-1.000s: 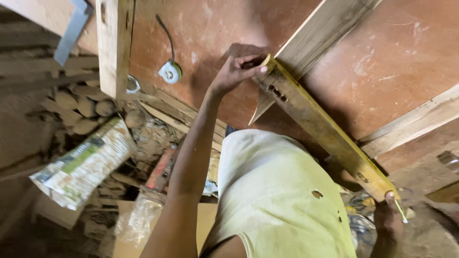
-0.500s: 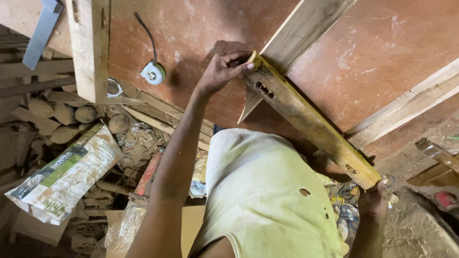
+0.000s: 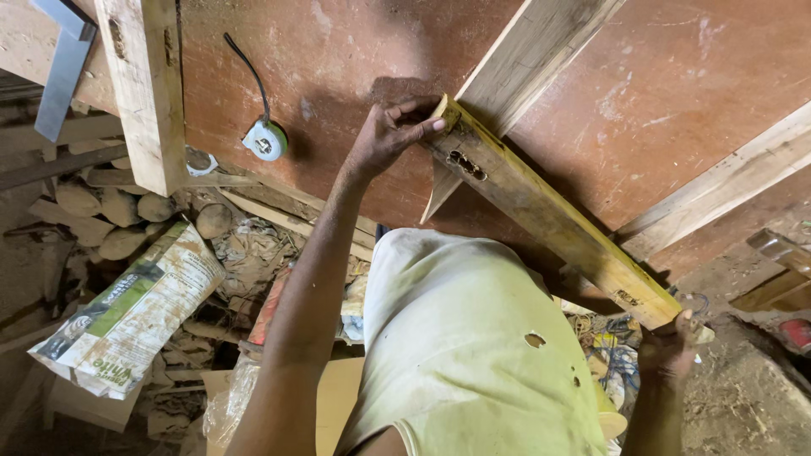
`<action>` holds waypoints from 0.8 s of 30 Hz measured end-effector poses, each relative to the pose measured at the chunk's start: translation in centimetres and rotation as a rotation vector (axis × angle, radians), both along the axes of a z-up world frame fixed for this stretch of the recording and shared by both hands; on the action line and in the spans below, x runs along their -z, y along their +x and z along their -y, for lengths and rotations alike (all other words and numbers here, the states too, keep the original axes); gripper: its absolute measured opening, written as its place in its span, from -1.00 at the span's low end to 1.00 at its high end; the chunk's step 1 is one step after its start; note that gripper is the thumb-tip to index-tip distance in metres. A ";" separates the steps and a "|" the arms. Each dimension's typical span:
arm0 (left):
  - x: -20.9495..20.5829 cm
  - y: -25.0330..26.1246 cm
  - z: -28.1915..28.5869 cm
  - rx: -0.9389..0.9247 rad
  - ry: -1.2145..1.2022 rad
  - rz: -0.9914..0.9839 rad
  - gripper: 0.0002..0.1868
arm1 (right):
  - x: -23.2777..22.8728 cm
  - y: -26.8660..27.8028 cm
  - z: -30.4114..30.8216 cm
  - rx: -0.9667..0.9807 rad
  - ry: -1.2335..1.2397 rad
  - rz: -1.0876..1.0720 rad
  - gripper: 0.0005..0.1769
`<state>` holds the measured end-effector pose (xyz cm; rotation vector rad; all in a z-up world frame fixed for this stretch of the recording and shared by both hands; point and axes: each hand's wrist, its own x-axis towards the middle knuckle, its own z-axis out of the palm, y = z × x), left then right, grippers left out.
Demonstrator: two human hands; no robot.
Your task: The person uses a metal square and a white marker to draw straight lines on a piece of light-colored wood. They then use a long wooden straightedge to draw additional lines on the same piece of wood. The task involves precise alignment of the tools to ensure accurate markings.
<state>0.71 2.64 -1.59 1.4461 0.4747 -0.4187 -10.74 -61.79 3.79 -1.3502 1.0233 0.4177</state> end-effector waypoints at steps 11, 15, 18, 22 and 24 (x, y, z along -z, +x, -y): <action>-0.3 0.5 -0.4 0.066 0.096 0.031 -0.44 | -0.4 -0.9 -1.2 -0.039 -0.004 -0.007 -0.37; -0.4 0.5 -0.5 0.085 0.132 0.048 -0.44 | -0.4 -1.2 -1.0 -0.026 -0.014 -0.027 -0.34; -0.3 0.6 -0.5 0.072 0.097 0.031 -0.42 | -0.3 -1.3 -1.2 -0.037 0.038 0.031 -0.34; -0.3 0.6 -0.4 0.069 0.106 0.021 -0.42 | -0.5 -1.2 -1.4 -0.042 0.001 0.014 -0.31; -0.1 0.5 -0.4 0.059 0.085 0.013 -0.42 | -0.5 -1.2 -1.4 -0.056 0.000 0.035 -0.30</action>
